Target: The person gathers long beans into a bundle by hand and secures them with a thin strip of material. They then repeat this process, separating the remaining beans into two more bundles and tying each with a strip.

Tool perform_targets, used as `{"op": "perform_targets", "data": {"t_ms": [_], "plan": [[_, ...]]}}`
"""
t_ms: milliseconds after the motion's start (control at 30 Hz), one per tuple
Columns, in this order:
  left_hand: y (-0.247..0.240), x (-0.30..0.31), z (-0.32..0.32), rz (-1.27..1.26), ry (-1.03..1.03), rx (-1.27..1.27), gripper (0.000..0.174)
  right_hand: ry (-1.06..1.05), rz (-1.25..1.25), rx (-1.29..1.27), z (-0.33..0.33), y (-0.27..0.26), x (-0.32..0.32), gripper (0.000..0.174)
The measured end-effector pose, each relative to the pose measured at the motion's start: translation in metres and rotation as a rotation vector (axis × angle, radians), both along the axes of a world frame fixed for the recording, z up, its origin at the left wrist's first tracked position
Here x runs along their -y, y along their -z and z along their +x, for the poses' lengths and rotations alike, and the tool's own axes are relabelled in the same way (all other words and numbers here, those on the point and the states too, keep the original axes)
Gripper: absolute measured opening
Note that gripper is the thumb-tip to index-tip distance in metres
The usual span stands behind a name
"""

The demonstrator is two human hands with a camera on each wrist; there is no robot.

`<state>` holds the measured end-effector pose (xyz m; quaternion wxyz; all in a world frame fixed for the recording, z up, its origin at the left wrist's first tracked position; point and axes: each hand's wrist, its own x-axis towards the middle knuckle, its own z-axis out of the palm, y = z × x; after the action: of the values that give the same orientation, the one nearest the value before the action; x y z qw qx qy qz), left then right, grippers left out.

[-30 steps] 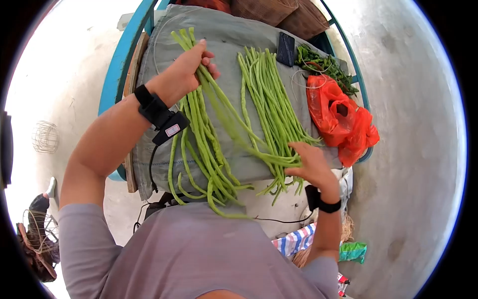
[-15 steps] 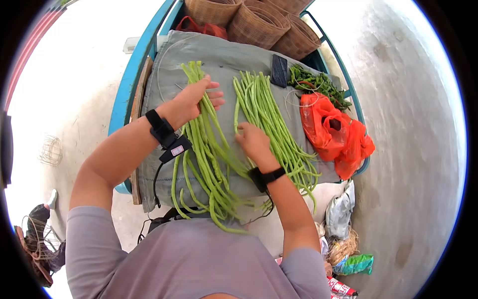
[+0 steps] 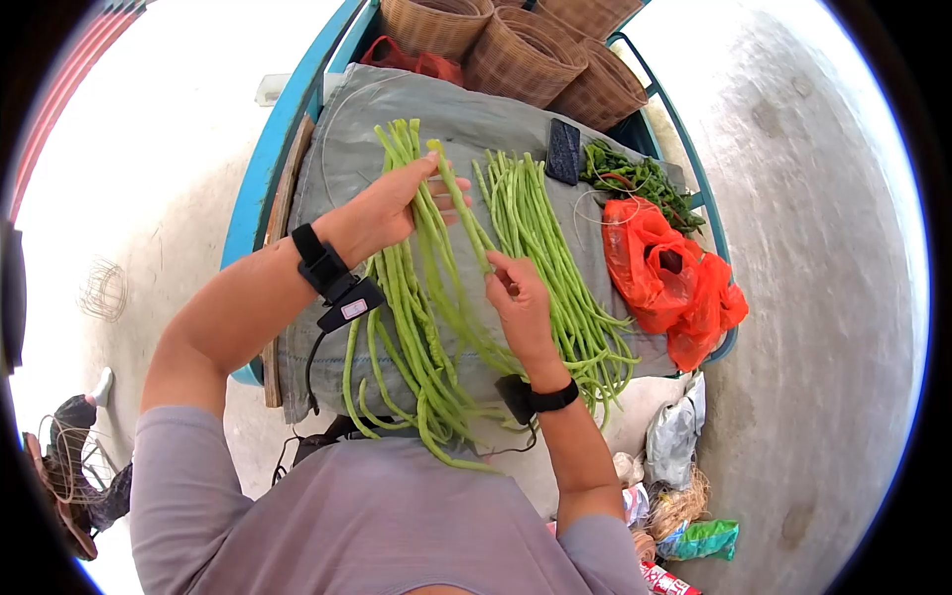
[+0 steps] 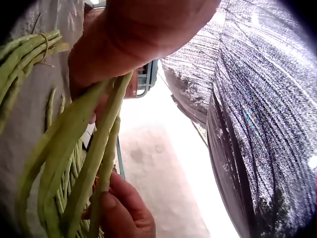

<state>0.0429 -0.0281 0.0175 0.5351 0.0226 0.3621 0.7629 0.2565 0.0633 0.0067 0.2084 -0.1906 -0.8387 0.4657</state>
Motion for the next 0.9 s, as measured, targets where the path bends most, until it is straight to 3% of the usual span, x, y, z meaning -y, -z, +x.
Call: {"op": "perform_targets", "data": {"t_ms": [367,467,667,867,900], "plan": [[-0.016,0.002,0.010,0.105,0.097,-0.020,0.044,-0.004,0.095,-0.086,-0.021,0.004,0.011,0.032],[-0.014,0.004,0.008,0.080,0.086,-0.041,0.035,-0.026,0.178,-0.089,-0.023,-0.001,0.013,0.032],[0.009,0.000,0.000,0.058,0.060,0.019,0.016,-0.081,-0.066,-0.019,-0.020,0.010,-0.010,0.025],[0.018,-0.002,0.002,-0.169,-0.099,0.045,0.018,0.149,0.769,0.530,-0.021,0.036,-0.042,0.029],[0.017,-0.003,0.002,-0.185,-0.102,0.043,0.019,0.159,0.817,0.546,-0.023,0.042,-0.043,0.028]]}}
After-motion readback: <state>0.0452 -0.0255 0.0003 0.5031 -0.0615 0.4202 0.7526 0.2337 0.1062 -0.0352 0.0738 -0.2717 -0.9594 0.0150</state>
